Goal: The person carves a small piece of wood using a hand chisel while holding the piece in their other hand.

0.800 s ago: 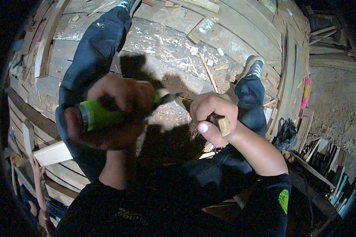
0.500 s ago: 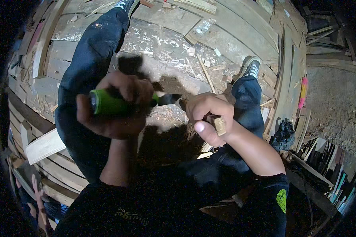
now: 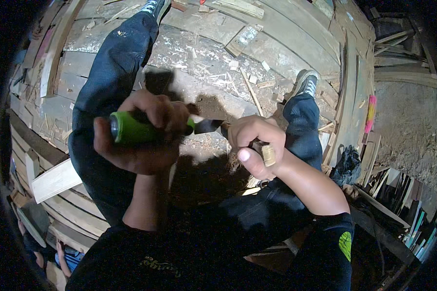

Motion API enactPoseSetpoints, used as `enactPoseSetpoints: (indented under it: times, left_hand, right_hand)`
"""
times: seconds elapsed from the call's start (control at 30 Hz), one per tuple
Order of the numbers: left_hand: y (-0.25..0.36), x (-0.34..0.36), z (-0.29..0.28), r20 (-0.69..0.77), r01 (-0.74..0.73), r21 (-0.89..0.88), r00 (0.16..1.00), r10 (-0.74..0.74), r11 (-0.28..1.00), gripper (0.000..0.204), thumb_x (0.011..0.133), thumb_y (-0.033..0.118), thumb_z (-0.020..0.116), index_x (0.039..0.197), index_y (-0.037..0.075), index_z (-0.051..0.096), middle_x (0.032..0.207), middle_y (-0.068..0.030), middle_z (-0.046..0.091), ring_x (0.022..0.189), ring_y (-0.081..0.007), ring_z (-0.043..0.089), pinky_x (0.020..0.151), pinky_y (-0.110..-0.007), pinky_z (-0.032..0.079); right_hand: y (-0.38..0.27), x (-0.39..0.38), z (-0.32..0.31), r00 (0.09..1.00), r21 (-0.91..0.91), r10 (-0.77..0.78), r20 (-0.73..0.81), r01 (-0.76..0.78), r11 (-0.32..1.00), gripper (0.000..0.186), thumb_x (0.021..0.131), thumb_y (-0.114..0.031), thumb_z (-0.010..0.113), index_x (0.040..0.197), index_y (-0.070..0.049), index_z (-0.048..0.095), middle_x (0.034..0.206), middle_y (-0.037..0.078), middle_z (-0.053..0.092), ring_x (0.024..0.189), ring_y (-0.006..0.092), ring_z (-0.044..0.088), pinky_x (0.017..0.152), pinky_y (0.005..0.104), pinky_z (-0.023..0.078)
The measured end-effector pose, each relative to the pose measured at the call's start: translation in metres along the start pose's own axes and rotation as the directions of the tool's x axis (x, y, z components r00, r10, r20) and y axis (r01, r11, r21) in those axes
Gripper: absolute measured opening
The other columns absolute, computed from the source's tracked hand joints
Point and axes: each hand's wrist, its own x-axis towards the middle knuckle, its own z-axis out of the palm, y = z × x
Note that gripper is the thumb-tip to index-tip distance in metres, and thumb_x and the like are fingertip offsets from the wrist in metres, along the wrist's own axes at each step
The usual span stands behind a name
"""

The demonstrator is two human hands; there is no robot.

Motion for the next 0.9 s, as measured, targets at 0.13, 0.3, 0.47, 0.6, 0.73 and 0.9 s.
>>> enactPoseSetpoints:
  times: [0.13,0.3,0.47,0.6,0.73,0.9]
  left_hand:
    - [0.043,0.005,0.007,0.096,-0.173,0.020,0.981,0.171,0.985,0.065,0.087,0.067,0.029,0.074,0.006,0.049,0.057,-0.0065,0.043,0.048,-0.0164,0.034,0.054,-0.033,0.028]
    - [-0.012,-0.009,0.015,0.044,0.029,0.385,0.998,-0.050,0.922,0.073,0.083,0.072,0.034,0.072,0.001,0.049,0.058,-0.0076,0.045,0.049,-0.0175,0.040,0.049,-0.031,0.030]
    - [-0.012,-0.007,-0.005,-0.076,0.045,0.053,0.996,-0.041,0.998,0.072,0.084,0.072,0.034,0.075,0.002,0.050,0.062,-0.0078,0.046,0.051,-0.0184,0.040,0.053,-0.031,0.032]
    - [0.028,0.002,0.002,-0.043,-0.130,-0.024,0.991,0.129,0.991,0.081,0.080,0.077,0.032,0.072,-0.001,0.050,0.060,-0.0100,0.047,0.052,-0.0188,0.043,0.049,-0.030,0.031]
    - [0.002,-0.005,0.001,-0.016,-0.005,0.182,1.000,0.008,0.983,0.085,0.079,0.080,0.030,0.069,-0.001,0.053,0.061,-0.0089,0.051,0.052,-0.0163,0.046,0.050,-0.027,0.034]
    - [-0.021,-0.015,0.001,0.003,0.145,0.344,0.988,-0.155,0.928,0.079,0.075,0.079,0.045,0.070,0.000,0.049,0.061,-0.0064,0.047,0.051,-0.0182,0.043,0.049,-0.030,0.033]
  right_hand:
    - [-0.003,0.005,0.005,0.986,0.052,0.095,-0.139,-0.089,0.995,0.035,0.088,-0.022,0.054,0.060,-0.009,0.038,0.046,0.000,0.040,0.036,0.0135,0.039,0.037,0.0262,0.035]
    - [-0.003,-0.002,-0.005,0.996,-0.036,0.026,0.086,-0.023,0.999,0.018,0.089,-0.014,0.056,0.080,-0.002,0.046,0.059,0.005,0.049,0.048,0.0168,0.048,0.045,0.0311,0.038]
    - [0.001,-0.002,0.005,0.999,-0.025,-0.046,-0.025,0.046,0.999,0.019,0.090,-0.017,0.054,0.080,-0.005,0.043,0.053,0.002,0.044,0.040,0.0143,0.042,0.040,0.0288,0.036]
    - [0.002,0.002,0.006,0.998,-0.023,-0.052,-0.031,0.052,0.998,0.018,0.091,-0.018,0.051,0.080,-0.007,0.041,0.049,-0.002,0.040,0.036,0.0111,0.039,0.036,0.0264,0.035]
    - [0.002,0.004,0.005,0.997,-0.075,-0.074,0.009,0.074,0.994,0.017,0.090,-0.017,0.051,0.080,-0.007,0.041,0.048,-0.001,0.041,0.035,0.0120,0.040,0.036,0.0259,0.035]
    - [-0.001,-0.001,0.006,0.997,-0.037,-0.082,0.014,0.083,0.996,0.017,0.090,-0.014,0.056,0.081,-0.003,0.046,0.057,0.006,0.048,0.044,0.0173,0.045,0.043,0.0309,0.038]
